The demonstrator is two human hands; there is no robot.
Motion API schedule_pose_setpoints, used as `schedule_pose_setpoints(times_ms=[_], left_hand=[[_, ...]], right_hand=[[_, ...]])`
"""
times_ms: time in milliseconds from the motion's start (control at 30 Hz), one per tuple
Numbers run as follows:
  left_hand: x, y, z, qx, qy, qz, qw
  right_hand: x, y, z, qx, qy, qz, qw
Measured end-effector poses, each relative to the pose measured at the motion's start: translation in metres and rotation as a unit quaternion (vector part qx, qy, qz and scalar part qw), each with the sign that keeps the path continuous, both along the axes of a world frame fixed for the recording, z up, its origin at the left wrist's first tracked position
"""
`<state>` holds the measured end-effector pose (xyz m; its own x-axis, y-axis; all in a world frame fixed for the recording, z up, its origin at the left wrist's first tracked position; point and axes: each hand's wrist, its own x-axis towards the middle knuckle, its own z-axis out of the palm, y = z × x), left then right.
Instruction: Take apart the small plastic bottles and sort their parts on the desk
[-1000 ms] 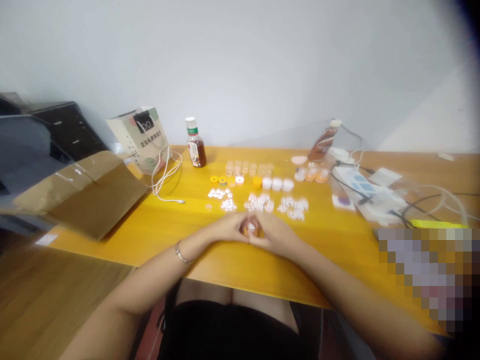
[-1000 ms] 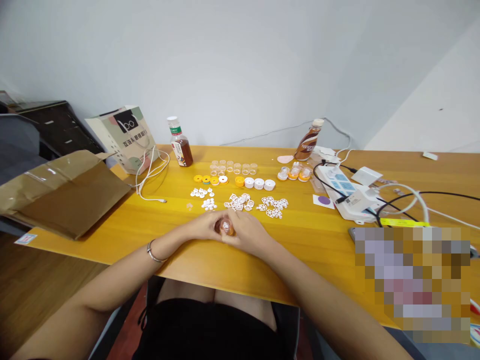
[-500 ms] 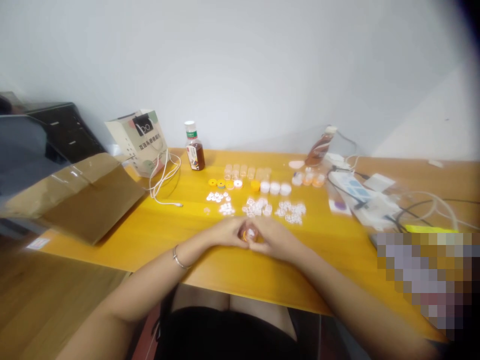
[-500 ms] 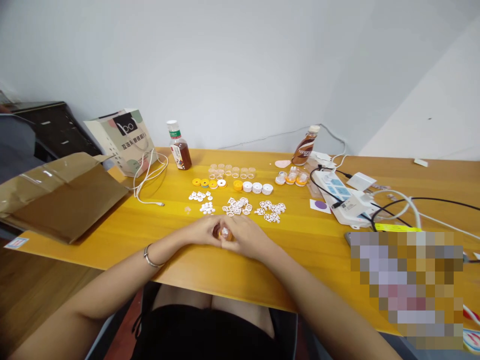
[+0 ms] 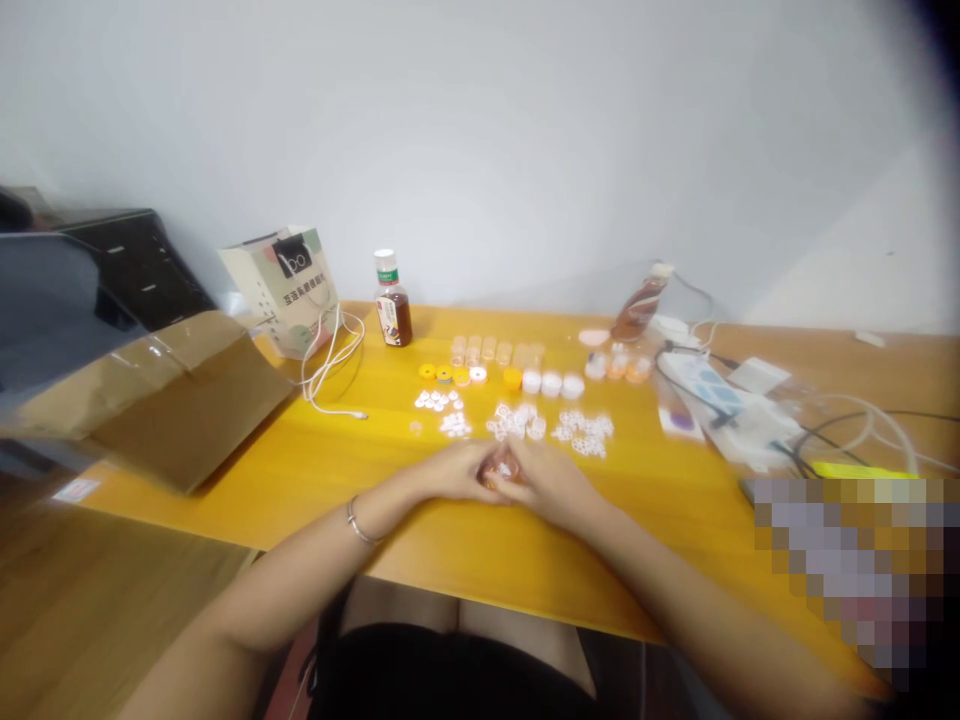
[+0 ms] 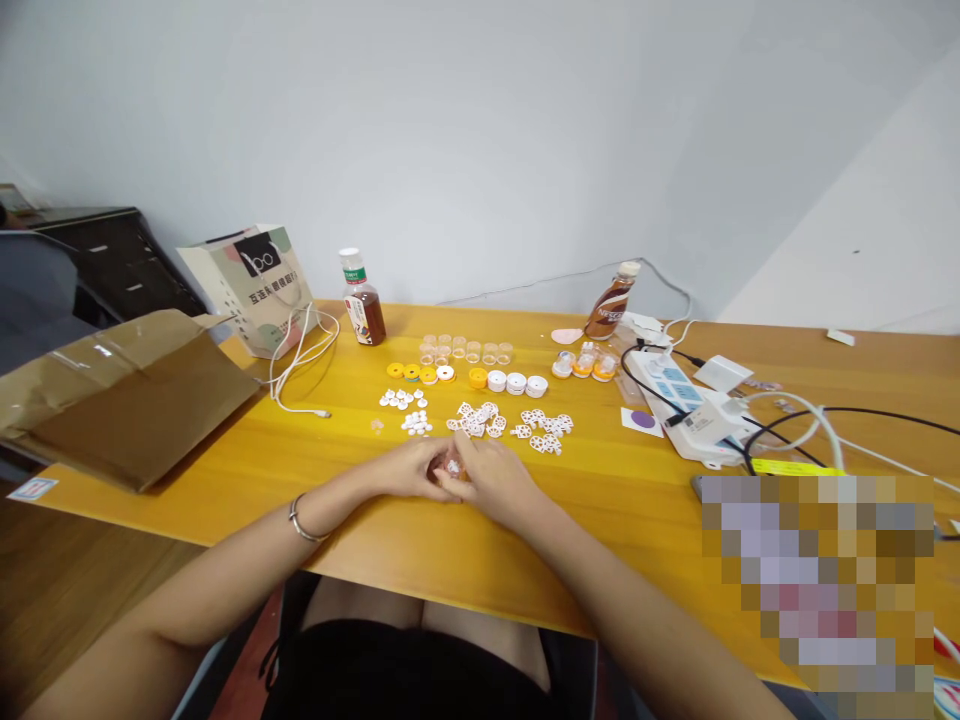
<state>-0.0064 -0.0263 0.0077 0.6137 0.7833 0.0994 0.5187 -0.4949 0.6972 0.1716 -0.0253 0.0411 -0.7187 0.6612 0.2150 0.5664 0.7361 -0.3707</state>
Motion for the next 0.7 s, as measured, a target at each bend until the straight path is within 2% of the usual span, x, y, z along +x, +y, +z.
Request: schedule_pose_setpoints(times_ms=[100,167,300,433,567,633,700], left_hand=[[0.0,0.0,0.0,-0.002,0.01,0.014,1.0],[0.0,0.0,0.0,-0.003,0.005,0.007,1.0],[0.0,-0.001,0.001,-0.014,-0.011,-0.009,1.0],[0.0,-0.002,-0.001,-0.011,0.001,0.014,1.0],[-0.001,-0.001,-0.006,-0.003,-0.001,0.021,1.0],[-0.001,0.0,-0.007,-0.002,0.001,0.015,1.0],[-0.001,0.0,-0.008,0.0,0.006,0.016,1.0]], right_hand=[[0.003,0.002,0.003,-0.017,0.007,0.063,0.998],[0.004,0.003,0.004,-0.023,0.015,0.074,0.997],[0.008,0.003,0.004,-0.038,0.023,0.056,0.997],[0.016,0.015,0.008,-0.012,0.125,-0.001,0.992],[0.011,0.057,0.016,0.036,0.22,-0.08,0.972],[0.0,0.087,0.018,0.027,0.212,-0.087,0.973],[-0.016,0.116,0.019,0.032,0.146,-0.109,0.983]])
